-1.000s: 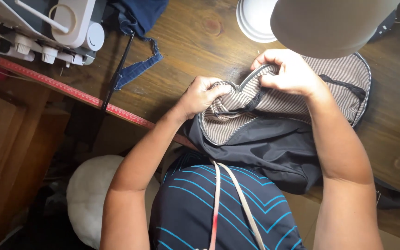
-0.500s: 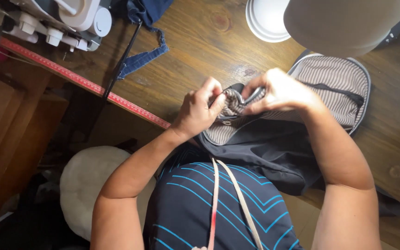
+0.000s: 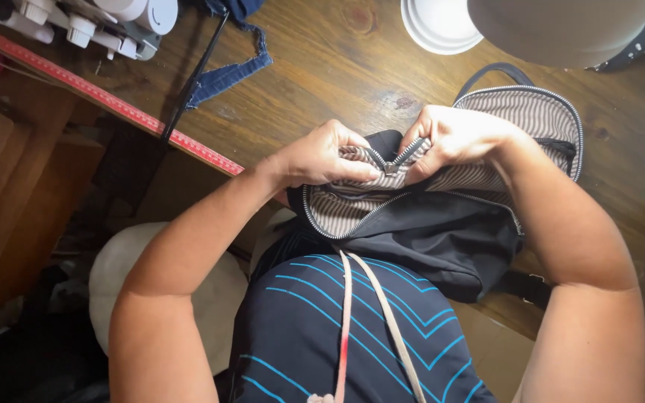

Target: Hand-sewing and repairing a black bag on a workbench in a sewing environment.

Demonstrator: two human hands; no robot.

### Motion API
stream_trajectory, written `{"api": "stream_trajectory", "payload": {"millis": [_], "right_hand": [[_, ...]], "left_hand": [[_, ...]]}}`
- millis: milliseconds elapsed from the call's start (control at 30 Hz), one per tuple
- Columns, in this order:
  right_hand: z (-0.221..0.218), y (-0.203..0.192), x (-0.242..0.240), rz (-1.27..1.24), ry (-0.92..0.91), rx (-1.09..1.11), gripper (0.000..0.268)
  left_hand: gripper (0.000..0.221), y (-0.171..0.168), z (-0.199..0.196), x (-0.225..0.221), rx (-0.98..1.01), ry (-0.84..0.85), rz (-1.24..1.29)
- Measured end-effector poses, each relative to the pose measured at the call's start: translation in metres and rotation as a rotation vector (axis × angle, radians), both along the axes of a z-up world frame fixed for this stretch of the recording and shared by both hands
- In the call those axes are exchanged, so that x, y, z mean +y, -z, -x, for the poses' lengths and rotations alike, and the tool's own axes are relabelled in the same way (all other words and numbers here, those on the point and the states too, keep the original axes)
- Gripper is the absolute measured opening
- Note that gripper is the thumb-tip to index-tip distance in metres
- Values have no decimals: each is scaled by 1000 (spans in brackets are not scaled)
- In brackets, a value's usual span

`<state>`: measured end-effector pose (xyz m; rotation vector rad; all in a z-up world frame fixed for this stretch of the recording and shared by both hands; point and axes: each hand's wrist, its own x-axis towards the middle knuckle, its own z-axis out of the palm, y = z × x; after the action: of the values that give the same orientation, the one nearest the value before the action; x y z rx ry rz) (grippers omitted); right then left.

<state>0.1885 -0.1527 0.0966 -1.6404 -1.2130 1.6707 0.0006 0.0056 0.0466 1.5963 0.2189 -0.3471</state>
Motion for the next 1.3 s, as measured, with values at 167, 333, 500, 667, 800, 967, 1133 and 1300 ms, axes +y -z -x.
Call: {"api": "stream_trajectory", "payload": {"millis": [167,333,500,667,800,967,1133,1300], "right_hand": [[1,19,-1,-6,33,66,8],[1,34,-9,-74,116,66,9],[-1,40,-17,-30,342,251,26],[-7,84,-12,-113,664,157,17],[-7,65,-12,-258,728,94,16],[-10,16,-33,-646,736,-226,31],[-16,26,-24,-469,676,-263,26],[11,18,5,-568,387,-658,60]], "left_hand": [[12,5,0,-10,123,-95,30],[14,13,-1,-6,134,-104,12],[19,30,-3,-10,126,-79,28],[15,57,-4,-19,118,-110,68],[10,26,2,-12,-34,-90,240],[32,15,11,-21,-182,-153,-361],[16,12,25,-48,-939,-192,-990],[26,9,32,-52,-1100,-245,-1051]]}}
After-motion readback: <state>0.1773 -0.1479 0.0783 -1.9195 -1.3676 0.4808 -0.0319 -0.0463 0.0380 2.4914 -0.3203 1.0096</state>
